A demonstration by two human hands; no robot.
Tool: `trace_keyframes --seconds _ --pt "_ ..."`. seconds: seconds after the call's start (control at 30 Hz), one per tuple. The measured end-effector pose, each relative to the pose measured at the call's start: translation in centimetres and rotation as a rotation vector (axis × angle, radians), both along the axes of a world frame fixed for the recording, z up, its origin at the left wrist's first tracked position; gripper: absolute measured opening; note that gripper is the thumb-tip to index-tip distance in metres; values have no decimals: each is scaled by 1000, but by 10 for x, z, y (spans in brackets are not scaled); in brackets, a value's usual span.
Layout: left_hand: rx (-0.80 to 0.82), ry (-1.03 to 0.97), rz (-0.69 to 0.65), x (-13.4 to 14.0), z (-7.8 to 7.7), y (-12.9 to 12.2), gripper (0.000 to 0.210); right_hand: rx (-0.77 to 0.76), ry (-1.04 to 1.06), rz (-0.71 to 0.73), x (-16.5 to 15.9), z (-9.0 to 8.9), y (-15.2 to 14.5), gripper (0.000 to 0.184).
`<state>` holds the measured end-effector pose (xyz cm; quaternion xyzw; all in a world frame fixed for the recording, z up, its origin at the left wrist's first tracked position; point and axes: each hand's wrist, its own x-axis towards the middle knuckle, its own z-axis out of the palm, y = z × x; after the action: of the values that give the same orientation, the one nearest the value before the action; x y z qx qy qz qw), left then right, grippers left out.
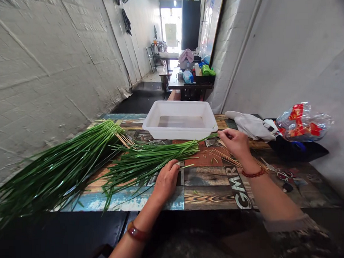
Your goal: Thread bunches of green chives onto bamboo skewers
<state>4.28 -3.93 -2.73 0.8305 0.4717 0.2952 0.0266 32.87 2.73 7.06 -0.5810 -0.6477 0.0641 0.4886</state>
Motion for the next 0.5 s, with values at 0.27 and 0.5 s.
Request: trace_keyframes --seconds 0.27,0.5 --pt "89 40 4 -1 -2 -5 17 245 614 40 -3 45 -12 26" --pt "129 197 31 4 7 -16 18 463 -51 195 -83 57 -31 25"
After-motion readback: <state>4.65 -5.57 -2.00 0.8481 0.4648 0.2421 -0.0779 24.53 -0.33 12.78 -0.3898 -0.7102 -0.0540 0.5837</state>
